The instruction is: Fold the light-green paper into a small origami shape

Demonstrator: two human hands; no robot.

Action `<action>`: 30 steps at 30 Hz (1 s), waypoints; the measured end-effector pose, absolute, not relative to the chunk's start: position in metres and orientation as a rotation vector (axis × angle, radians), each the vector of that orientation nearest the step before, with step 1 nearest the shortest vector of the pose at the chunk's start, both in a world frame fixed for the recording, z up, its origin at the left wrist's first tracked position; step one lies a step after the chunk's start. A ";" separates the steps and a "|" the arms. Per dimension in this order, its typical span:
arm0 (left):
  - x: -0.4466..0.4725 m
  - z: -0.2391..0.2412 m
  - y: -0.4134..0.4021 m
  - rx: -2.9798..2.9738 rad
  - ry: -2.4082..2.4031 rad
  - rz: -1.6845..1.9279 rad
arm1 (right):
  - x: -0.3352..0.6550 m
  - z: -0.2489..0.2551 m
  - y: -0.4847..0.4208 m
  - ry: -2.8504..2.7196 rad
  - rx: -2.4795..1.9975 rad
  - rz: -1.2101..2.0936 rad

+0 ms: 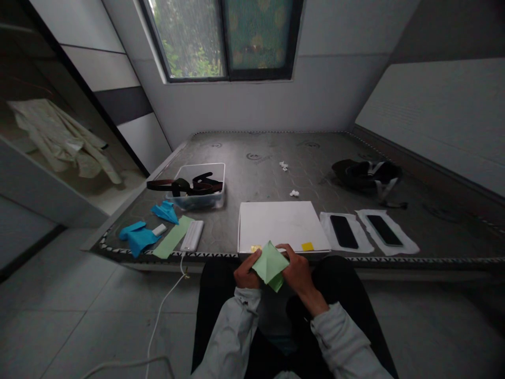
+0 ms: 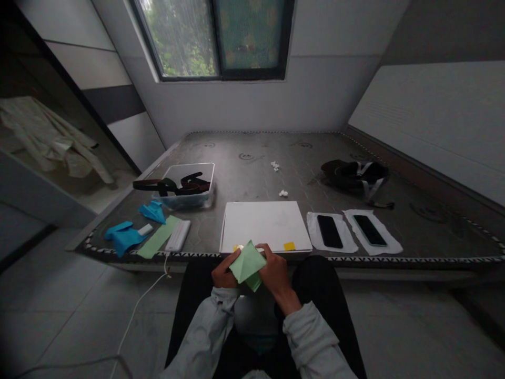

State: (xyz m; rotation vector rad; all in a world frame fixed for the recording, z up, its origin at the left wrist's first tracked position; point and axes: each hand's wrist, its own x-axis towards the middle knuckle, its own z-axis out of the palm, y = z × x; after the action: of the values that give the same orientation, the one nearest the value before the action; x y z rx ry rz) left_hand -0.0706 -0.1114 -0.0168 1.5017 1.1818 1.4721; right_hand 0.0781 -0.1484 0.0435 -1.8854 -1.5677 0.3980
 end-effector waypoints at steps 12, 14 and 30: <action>-0.075 -0.018 -0.118 1.512 1.168 1.533 | 0.081 0.039 -0.150 -1.512 -1.816 0.479; -0.075 -0.017 -0.118 1.531 1.170 1.564 | 0.079 0.040 -0.150 -1.482 -1.794 0.485; -0.070 -0.009 -0.102 1.082 1.133 1.283 | 0.109 0.029 -0.136 -1.117 -1.280 1.250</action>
State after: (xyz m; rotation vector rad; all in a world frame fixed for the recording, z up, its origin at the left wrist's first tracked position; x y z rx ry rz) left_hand -0.0696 -0.1025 -0.0086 1.0818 1.1326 1.2829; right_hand 0.1088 -0.1358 0.0294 -1.2805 -1.1166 1.2498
